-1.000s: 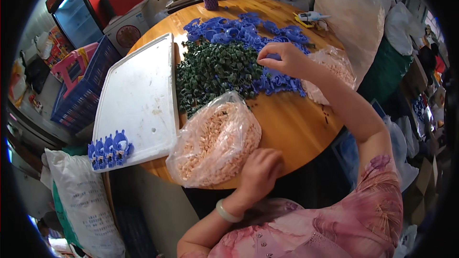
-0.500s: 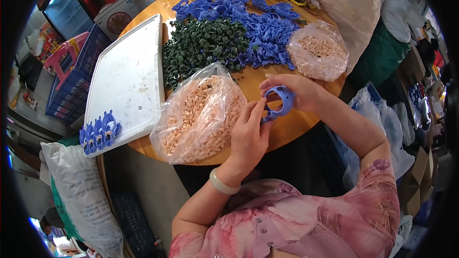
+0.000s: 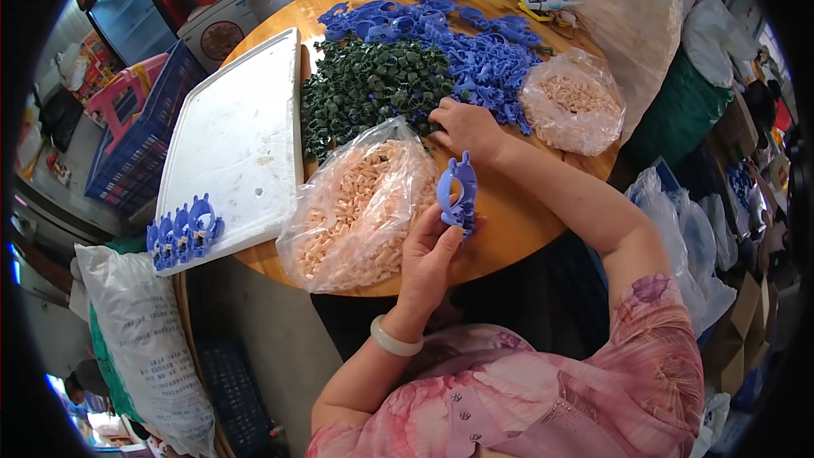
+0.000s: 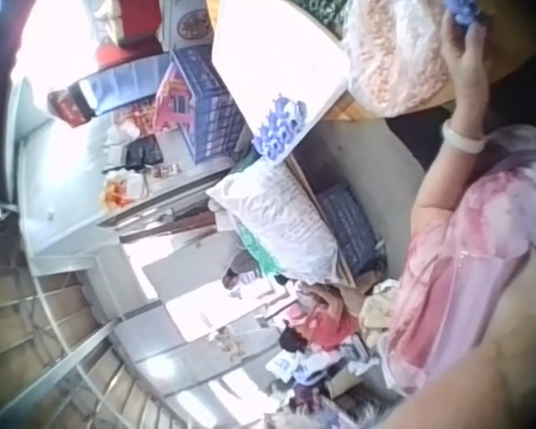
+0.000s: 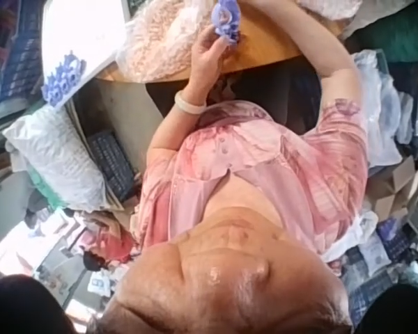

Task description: Assembling small plastic components into a toy frame by hand at a workbench.

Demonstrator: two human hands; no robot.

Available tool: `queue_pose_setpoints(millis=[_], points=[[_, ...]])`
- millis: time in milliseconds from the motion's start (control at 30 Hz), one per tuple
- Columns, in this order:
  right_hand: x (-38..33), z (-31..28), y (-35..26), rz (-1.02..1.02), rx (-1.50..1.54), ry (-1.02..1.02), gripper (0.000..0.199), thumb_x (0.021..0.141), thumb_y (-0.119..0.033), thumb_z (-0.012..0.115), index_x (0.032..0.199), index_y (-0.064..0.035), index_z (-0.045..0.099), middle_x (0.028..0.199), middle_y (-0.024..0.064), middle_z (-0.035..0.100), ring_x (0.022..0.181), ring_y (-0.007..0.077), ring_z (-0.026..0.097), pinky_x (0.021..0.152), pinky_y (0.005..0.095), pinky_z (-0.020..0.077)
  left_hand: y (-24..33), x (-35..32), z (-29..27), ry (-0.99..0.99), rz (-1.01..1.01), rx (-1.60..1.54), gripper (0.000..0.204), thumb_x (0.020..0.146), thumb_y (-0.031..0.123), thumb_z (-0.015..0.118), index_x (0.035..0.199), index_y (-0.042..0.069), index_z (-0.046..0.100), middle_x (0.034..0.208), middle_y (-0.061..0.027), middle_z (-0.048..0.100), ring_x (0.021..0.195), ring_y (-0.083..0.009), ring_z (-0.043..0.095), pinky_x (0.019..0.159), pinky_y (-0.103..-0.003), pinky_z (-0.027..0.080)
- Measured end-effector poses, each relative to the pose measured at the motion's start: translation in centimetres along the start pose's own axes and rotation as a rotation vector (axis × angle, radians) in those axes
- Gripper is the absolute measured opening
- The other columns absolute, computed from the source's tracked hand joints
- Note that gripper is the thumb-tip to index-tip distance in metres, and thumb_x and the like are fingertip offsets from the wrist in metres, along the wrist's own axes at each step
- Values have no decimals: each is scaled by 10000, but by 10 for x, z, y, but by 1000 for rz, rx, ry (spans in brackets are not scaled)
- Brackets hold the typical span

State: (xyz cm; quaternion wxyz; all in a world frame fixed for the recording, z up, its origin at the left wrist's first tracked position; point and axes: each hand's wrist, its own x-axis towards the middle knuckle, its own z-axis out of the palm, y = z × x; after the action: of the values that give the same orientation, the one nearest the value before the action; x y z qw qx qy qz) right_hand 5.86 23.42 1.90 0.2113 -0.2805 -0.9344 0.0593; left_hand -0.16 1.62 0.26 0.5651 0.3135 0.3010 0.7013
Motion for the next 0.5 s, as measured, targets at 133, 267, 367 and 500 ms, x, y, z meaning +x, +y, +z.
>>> queue_pose_setpoints(millis=[133,267,367,500], points=[[-6,-6,3,-46,24,-42,183,779,-184,618,913,-61,635,917,109,577,854,306,606,723,400,503,0,0,-6,10,8,-136,365,935,37,469,1293,-24,430,1139,-136,580,1048,-256,593,956,-362,438],[-35,-31,4,-277,97,-136,60,771,-109,586,810,-65,596,882,89,566,839,282,604,683,379,506,4,3,-7,6,41,-204,366,940,62,471,1288,-37,421,1136,-150,576,1045,-275,588,963,-382,434],[-58,-43,-2,-467,-94,-103,60,707,-123,574,753,-88,561,820,64,521,791,236,602,630,339,501,5,3,-7,20,42,-217,365,937,72,483,1281,-36,430,1129,-155,578,1035,-271,592,955,-389,443],[-77,-51,-17,-425,-181,-164,113,716,-109,584,828,-93,583,840,70,525,805,246,602,633,351,503,6,5,-7,19,43,-223,351,939,83,486,1268,-31,445,1129,-162,580,1039,-278,592,955,-402,449]])
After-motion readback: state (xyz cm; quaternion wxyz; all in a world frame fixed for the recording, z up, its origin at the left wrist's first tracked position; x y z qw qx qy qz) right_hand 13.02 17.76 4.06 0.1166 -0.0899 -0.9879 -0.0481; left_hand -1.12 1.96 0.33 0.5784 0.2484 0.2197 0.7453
